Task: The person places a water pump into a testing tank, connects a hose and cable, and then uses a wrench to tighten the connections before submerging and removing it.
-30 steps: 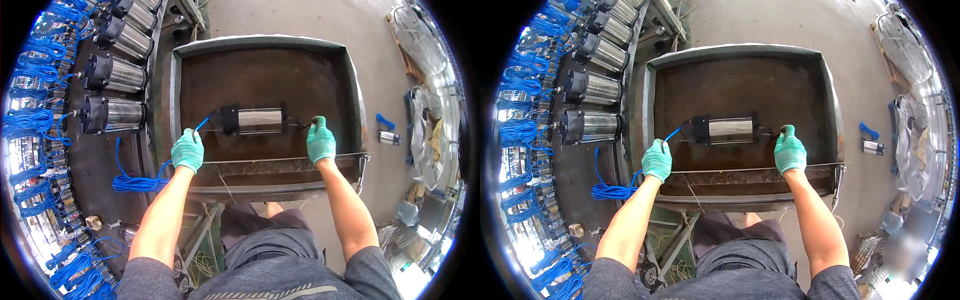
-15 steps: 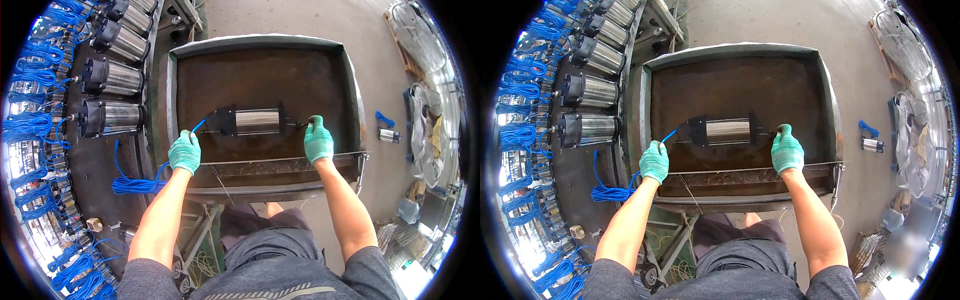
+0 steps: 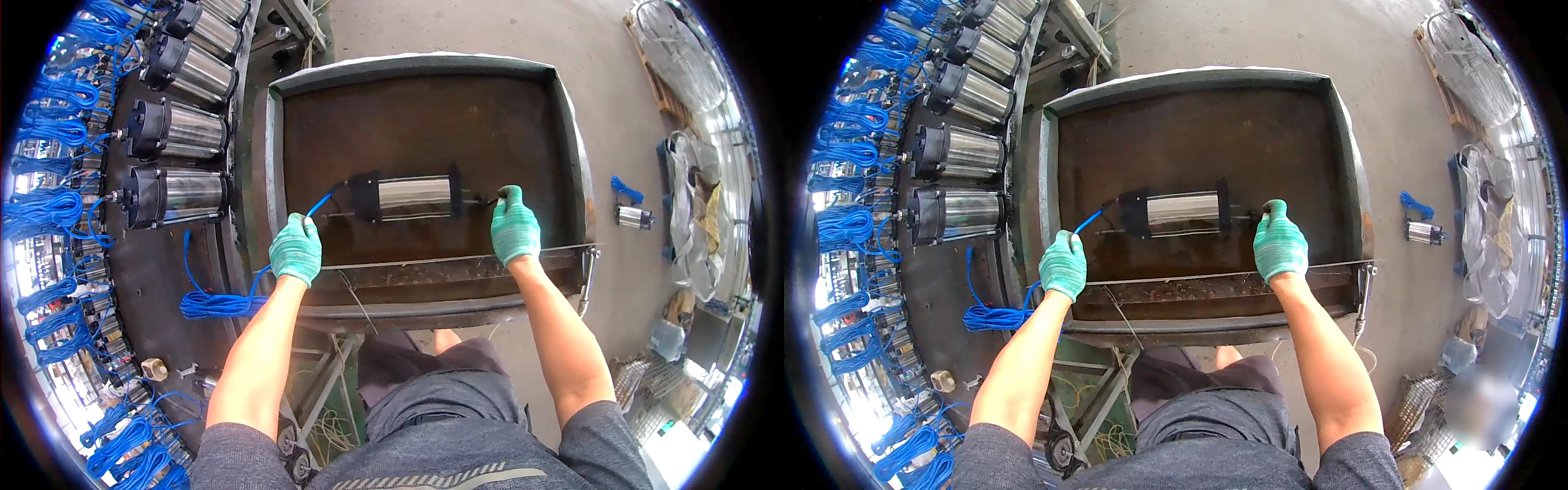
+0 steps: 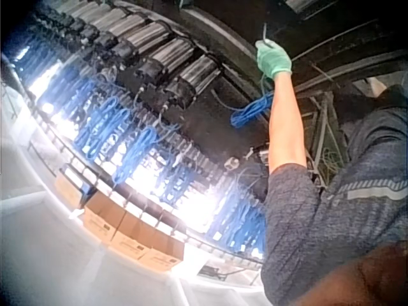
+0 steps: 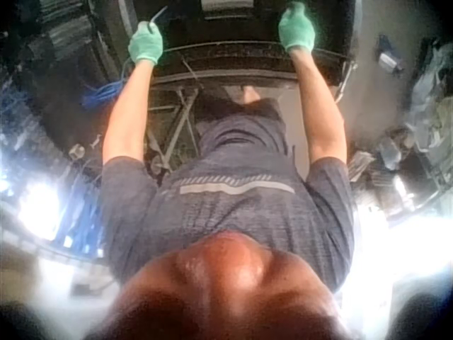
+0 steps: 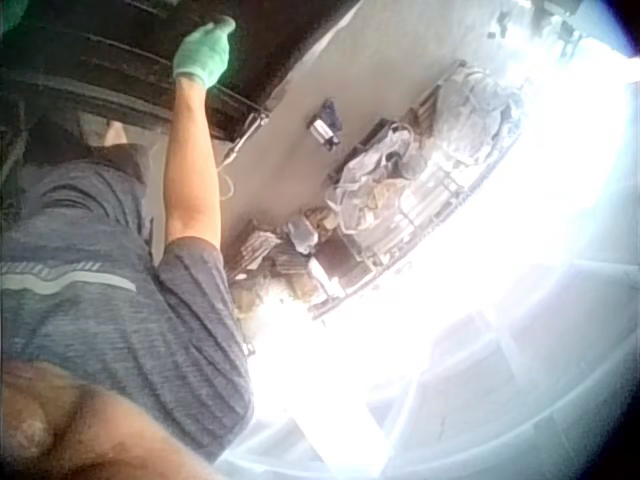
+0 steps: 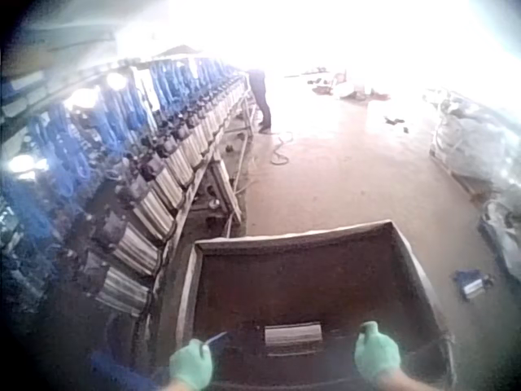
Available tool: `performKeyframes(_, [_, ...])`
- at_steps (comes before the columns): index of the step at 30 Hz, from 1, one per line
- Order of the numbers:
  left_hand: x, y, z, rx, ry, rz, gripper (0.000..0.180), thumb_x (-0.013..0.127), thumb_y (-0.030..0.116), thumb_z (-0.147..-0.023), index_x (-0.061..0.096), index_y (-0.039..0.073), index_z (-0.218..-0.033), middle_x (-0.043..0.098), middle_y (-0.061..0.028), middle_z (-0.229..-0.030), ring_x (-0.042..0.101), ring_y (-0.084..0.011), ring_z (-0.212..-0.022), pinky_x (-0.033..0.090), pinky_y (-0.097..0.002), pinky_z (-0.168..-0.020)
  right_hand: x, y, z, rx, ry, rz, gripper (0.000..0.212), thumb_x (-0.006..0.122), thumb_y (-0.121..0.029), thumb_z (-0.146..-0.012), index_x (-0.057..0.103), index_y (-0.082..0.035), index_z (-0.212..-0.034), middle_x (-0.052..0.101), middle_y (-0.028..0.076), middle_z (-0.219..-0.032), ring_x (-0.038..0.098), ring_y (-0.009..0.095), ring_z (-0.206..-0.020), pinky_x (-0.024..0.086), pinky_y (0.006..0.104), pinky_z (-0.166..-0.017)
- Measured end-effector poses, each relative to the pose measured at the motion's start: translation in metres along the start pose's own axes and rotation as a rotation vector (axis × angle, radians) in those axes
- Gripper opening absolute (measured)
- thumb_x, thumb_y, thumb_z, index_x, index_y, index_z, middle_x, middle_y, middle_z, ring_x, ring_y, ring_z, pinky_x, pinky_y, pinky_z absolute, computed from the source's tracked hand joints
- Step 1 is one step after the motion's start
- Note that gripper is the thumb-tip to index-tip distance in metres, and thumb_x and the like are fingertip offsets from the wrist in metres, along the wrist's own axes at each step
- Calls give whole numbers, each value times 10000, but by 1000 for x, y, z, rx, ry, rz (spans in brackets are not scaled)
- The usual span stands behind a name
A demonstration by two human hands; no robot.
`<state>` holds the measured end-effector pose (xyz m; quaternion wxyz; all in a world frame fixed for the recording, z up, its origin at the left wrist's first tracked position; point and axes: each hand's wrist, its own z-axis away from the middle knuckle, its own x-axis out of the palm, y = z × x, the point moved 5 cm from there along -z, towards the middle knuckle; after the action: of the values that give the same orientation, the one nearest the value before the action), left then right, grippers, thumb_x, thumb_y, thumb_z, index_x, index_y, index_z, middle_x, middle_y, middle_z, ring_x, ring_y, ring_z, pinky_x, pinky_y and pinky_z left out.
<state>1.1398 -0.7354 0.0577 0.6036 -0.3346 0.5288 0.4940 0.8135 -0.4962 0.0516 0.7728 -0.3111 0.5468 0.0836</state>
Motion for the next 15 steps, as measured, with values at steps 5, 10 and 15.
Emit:
performKeyframes(5, [0,1,0,16,19,-10,284,463,337,-1032,607,92,-1038,700,-230,-876,672,-454,-847,516,-561,-754,0,0,-1,7,-18,-4,169,495,-244,-1031,530,-145,-1164,713,221,-847,689,440,-804,549,521,-703])
performKeyframes(10, [-1,2,1,10,9,-30,299,449,346,-1033,606,94,-1002,693,-229,-829,673,-452,-812,520,-564,-733,0,1,0,3,-5,7,180,485,-262,-1031,527,-147,-1163,706,220,-826,685,438,-786,544,525,-694])
performKeyframes(15, [-1,3,1,19,20,-41,297,453,343,-1035,607,89,-1012,694,-232,-832,671,-457,-807,523,-561,-730,1,1,-1,5,-4,-1,184,489,-260,-1029,527,-146,-1168,710,215,-830,688,435,-791,549,520,-700])
